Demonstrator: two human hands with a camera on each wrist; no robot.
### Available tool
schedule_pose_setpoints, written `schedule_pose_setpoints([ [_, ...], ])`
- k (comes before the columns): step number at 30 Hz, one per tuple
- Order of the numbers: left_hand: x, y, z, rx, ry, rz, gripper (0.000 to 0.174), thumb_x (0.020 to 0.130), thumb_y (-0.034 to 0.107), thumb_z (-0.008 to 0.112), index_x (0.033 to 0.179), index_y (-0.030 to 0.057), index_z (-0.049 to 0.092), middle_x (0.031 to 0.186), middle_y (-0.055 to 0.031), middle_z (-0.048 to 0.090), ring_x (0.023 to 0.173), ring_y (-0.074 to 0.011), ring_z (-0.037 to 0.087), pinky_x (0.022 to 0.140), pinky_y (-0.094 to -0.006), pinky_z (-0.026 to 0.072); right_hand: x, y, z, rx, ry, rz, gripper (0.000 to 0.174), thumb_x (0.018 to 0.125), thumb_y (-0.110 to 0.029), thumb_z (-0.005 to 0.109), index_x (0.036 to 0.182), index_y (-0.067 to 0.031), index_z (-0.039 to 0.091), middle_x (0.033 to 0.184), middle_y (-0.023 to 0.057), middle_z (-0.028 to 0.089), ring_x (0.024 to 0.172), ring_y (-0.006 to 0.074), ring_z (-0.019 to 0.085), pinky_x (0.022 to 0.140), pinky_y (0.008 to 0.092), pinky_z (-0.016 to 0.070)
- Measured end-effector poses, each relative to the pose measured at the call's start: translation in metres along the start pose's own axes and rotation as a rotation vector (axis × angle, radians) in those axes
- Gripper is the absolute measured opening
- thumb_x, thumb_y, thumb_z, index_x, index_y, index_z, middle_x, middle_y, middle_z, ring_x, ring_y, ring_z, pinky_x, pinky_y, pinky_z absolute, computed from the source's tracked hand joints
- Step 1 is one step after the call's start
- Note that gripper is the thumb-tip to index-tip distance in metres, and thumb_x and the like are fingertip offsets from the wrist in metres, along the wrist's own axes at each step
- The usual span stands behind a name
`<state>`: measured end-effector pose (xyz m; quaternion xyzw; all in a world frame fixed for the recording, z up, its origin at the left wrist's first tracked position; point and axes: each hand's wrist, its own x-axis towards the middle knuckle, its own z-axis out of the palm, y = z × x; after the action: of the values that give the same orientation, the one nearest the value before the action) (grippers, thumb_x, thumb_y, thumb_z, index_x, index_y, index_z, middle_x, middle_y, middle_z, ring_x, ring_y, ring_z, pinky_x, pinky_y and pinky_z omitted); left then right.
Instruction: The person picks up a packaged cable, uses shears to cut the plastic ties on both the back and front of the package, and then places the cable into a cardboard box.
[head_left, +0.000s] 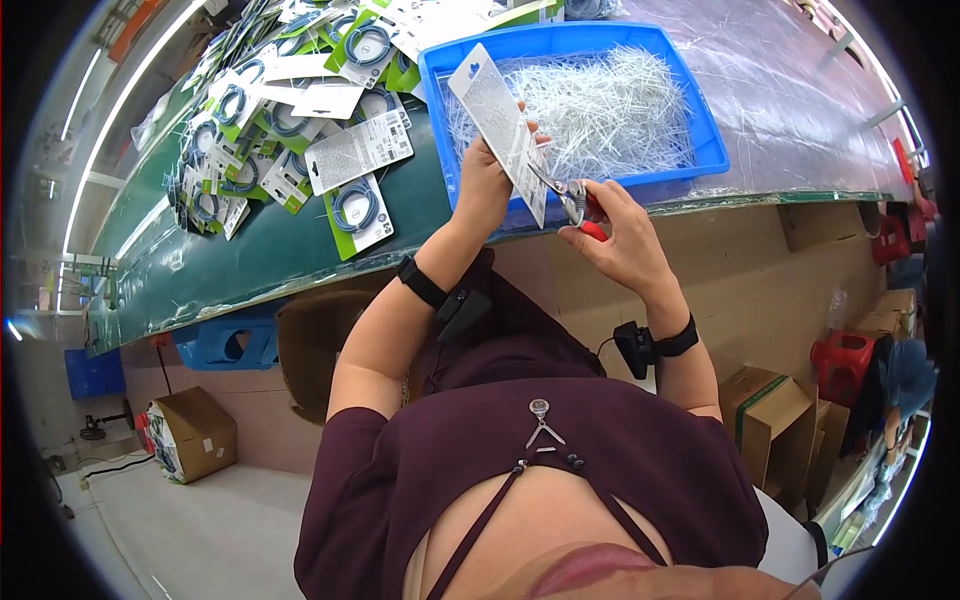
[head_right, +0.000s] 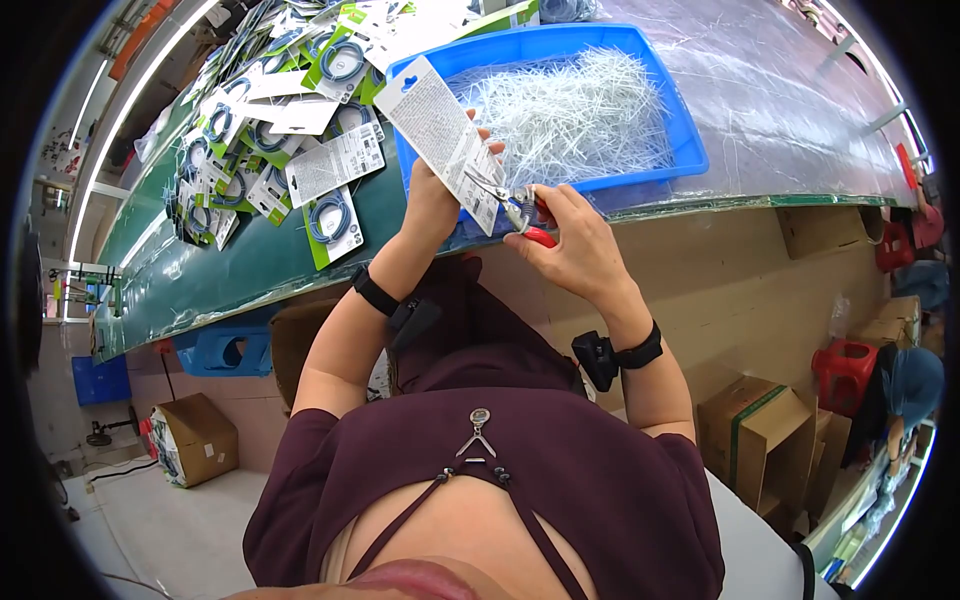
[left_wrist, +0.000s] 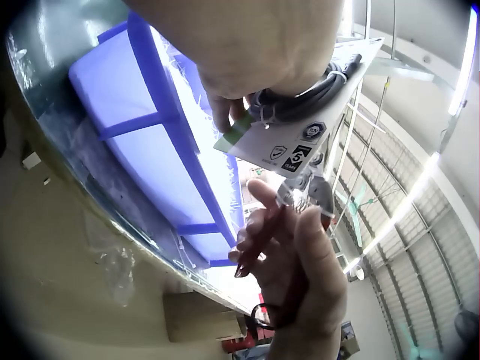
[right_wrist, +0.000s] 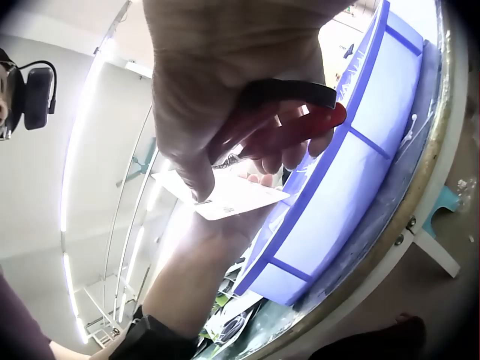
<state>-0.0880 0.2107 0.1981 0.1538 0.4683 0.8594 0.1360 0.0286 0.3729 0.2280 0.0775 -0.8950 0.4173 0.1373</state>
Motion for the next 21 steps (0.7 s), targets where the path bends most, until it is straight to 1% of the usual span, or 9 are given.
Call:
schedule_pose_setpoints([
  [3, -0.0019, -0.0019, 0.0029, 0.08, -0.033, 0.032, 0.046, 0.094, 0.005, 0.053, 0.137, -0.0024, 0.039, 0.116, -0.0162, 0.057, 0.107, -0.0305, 0.062, 0.091, -0.039, 0.0539, 0.0021, -0.0047, 0.0022, -0.005, -0.014, 0.002, 0.049, 0.076, -0.024, 0.078, 0.113, 0.0026, 0.057, 0.086, 0.0108, 0.054, 0.075, 0.0237, 0.054, 0.07, 0.031, 0.0457],
  [8, -0.0022, -0.0036, 0.0018, 0.038, -0.029, 0.013, 0.046, 0.094, 0.004, 0.052, 0.137, -0.0024, 0.039, 0.116, -0.0163, 0.056, 0.108, -0.0309, 0.062, 0.092, -0.0398, 0.0532, 0.0018, -0.0049, 0.0051, -0.036, -0.041, 0.023, 0.05, 0.077, -0.023, 0.078, 0.114, 0.0026, 0.057, 0.087, 0.0097, 0.054, 0.075, 0.0218, 0.054, 0.07, 0.0306, 0.0457],
  [13, -0.0048, -0.0005, 0.003, 0.012, -0.022, 0.006, 0.046, 0.094, 0.006, 0.052, 0.137, -0.0021, 0.039, 0.116, -0.0165, 0.057, 0.108, -0.0311, 0.061, 0.091, -0.0399, 0.0532, -0.0017, -0.0045, 0.0054, -0.004, -0.011, 0.019, 0.048, 0.076, -0.022, 0.078, 0.113, 0.0018, 0.057, 0.086, 0.0088, 0.054, 0.074, 0.0203, 0.053, 0.069, 0.0304, 0.0457],
  [16, -0.0049, 0.0002, 0.0041, -0.042, -0.017, -0.01, 0.046, 0.094, 0.007, 0.052, 0.137, -0.0019, 0.039, 0.116, -0.0165, 0.057, 0.108, -0.0313, 0.061, 0.091, -0.04, 0.0533, -0.003, -0.0046, 0.005, 0.047, -0.006, 0.101, 0.048, 0.076, -0.021, 0.078, 0.113, 0.0011, 0.058, 0.086, 0.0086, 0.054, 0.073, 0.0198, 0.053, 0.069, 0.0302, 0.0456],
  [19, -0.005, -0.0008, 0.0046, -0.103, -0.034, -0.068, 0.05, 0.088, -0.005, 0.058, 0.136, 0.0031, 0.044, 0.112, -0.0077, 0.058, 0.104, -0.0206, 0.063, 0.085, -0.0295, 0.0545, -0.0018, -0.003, 0.0061, 0.022, -0.002, 0.076, 0.048, 0.075, -0.021, 0.079, 0.113, 0.001, 0.058, 0.085, 0.0085, 0.054, 0.073, 0.0197, 0.053, 0.069, 0.0299, 0.0456],
  [21, -0.0045, -0.0023, 0.0039, -0.098, -0.03, -0.067, 0.05, 0.088, -0.005, 0.058, 0.136, 0.003, 0.044, 0.112, -0.0077, 0.058, 0.103, -0.0202, 0.063, 0.085, -0.0291, 0.0545, -0.0005, -0.0028, 0.0061, 0.01, 0.002, 0.06, 0.048, 0.075, -0.02, 0.079, 0.113, 0.001, 0.058, 0.085, 0.0085, 0.054, 0.073, 0.0197, 0.053, 0.069, 0.0298, 0.0456],
])
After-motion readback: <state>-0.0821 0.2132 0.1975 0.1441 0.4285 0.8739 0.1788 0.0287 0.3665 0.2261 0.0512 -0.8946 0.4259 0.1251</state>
